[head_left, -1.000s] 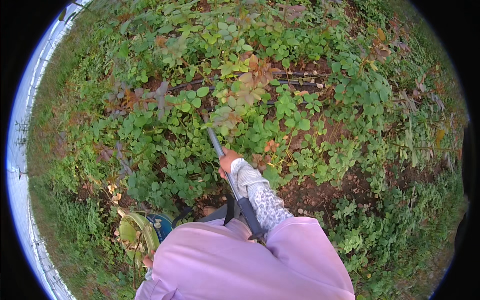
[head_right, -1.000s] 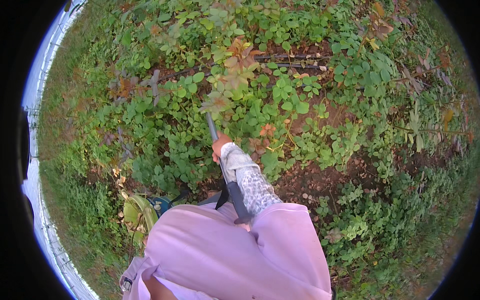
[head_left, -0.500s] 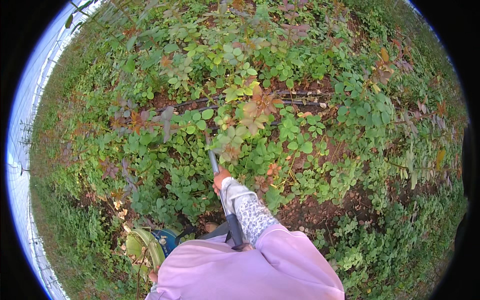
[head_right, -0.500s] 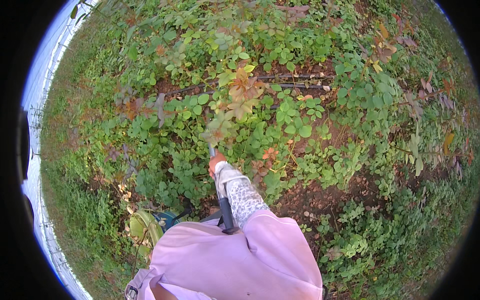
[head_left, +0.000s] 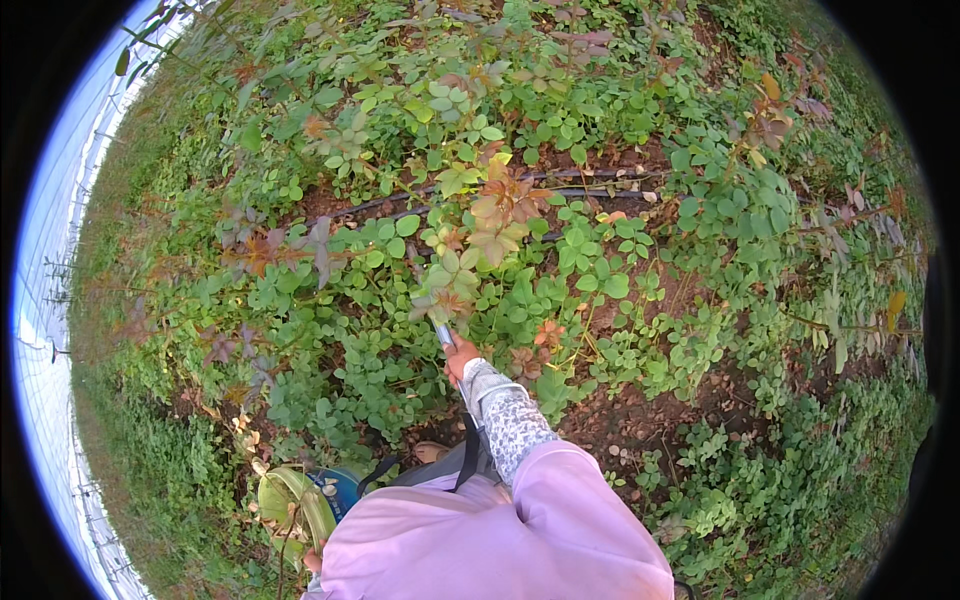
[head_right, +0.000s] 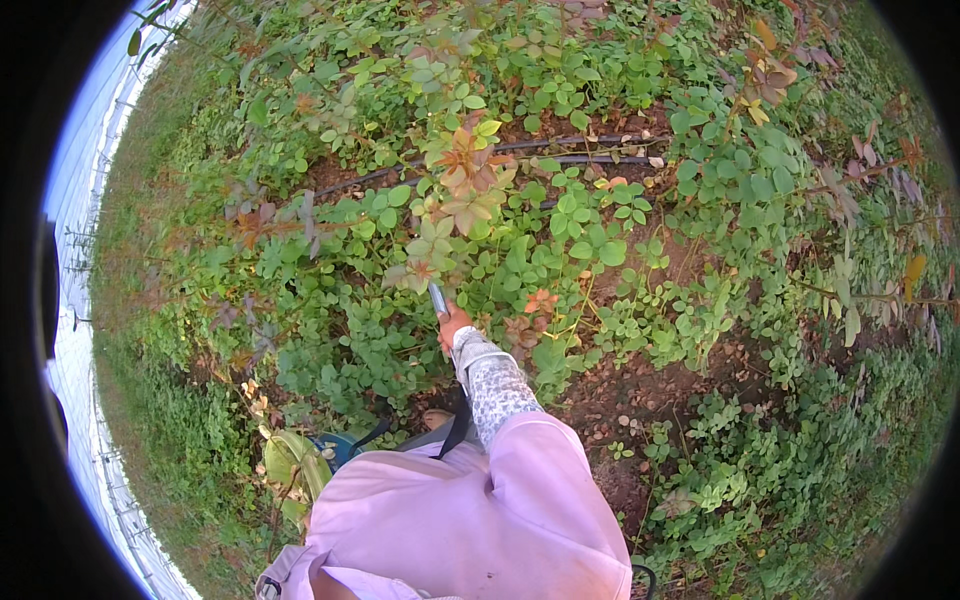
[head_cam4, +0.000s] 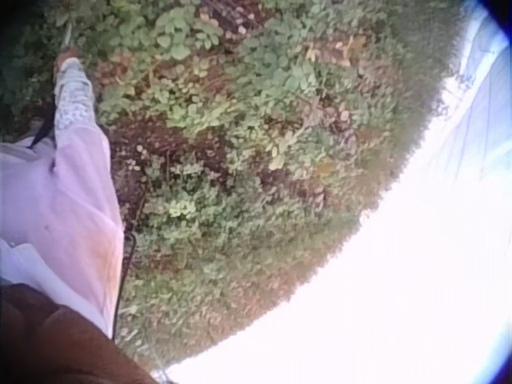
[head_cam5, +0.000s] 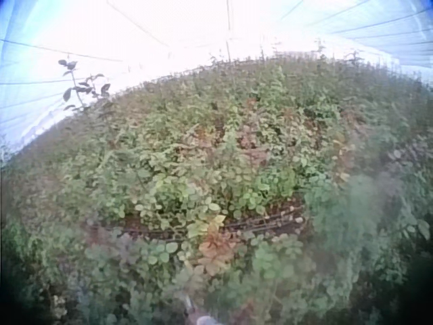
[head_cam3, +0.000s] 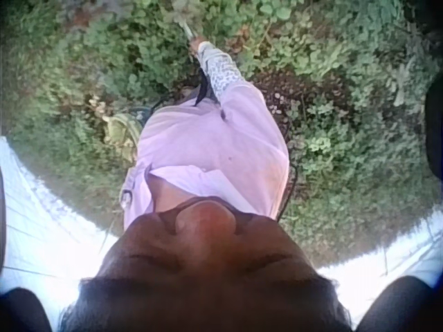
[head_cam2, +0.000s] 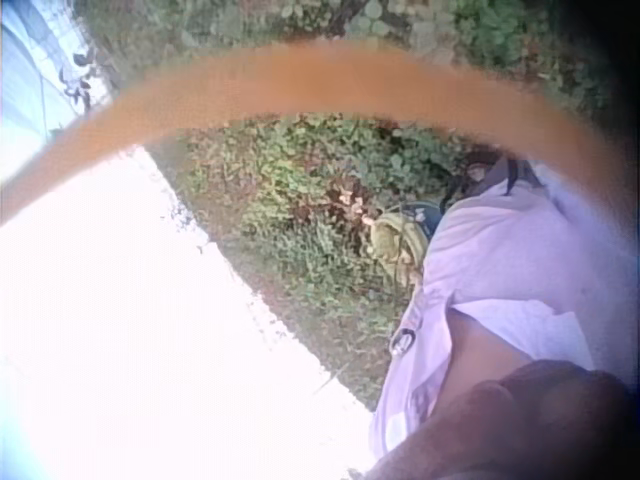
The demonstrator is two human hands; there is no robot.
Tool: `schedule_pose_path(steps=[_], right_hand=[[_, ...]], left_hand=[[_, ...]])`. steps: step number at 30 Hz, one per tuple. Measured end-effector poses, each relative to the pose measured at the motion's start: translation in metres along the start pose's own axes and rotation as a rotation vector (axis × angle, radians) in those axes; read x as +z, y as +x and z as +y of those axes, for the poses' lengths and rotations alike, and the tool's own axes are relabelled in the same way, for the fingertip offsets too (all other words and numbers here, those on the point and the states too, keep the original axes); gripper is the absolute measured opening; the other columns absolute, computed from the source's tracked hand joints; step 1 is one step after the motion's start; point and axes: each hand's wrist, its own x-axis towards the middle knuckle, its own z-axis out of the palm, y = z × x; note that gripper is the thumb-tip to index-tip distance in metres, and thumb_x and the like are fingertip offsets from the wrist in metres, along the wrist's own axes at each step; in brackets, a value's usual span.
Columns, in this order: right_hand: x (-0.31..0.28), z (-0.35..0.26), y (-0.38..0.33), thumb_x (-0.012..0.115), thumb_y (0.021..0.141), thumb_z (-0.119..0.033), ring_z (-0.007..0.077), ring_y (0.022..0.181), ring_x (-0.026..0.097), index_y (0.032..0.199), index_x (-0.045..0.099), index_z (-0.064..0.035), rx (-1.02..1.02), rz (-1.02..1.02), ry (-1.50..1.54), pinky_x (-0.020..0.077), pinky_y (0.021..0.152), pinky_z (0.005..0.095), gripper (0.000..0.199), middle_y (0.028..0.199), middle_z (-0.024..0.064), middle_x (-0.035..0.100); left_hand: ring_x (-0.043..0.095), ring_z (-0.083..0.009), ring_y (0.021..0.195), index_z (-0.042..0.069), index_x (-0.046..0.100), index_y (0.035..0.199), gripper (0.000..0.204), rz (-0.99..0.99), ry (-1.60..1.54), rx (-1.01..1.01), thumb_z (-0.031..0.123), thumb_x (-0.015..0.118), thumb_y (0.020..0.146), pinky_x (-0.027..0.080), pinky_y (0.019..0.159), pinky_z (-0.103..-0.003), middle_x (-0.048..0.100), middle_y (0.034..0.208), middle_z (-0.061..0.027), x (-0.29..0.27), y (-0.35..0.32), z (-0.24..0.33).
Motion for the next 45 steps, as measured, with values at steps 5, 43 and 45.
schedule_pose_path(steps=[5,43,45], right_hand=[[-0.006,0.005,-0.034,0.04,0.099,-0.022,0.0158,0.039,0.046,0.148,0.023,-0.0161,-0.064,-0.095,0.16,0.0425,0.037,0.0335,0.052,0.062,0.0089,0.053],[0.085,0.031,-0.157,0.048,0.087,-0.002,0.017,0.036,0.048,0.118,0.041,0.0012,0.095,0.245,-0.438,0.0382,0.031,0.0314,0.032,0.057,0.0084,0.052],[0.12,0.027,-0.173,0.045,0.087,-0.001,0.0167,0.036,0.048,0.117,0.042,0.0021,0.081,0.288,-0.525,0.0386,0.032,0.0314,0.03,0.054,0.0082,0.051]], left_hand=[[0.055,-0.0177,0.067,-0.003,0.063,0.092,0.025,-0.006,-0.203,-0.104,0.02,0.06,0.082,0.047,0.06,-0.032,0.062,0.078,-0.0067,-0.001,0.001,0.005],[0.058,-0.0234,0.071,-0.003,0.047,0.11,0.032,0.411,-1.427,-0.574,0.021,0.048,0.088,0.053,0.056,-0.029,0.057,0.094,-0.0165,-0.063,0.182,0.123],[0.058,-0.024,0.068,-0.003,0.047,0.106,0.033,0.439,-1.42,-0.623,0.024,0.046,0.088,0.054,0.056,-0.032,0.059,0.089,-0.0147,-0.078,0.249,0.123]])
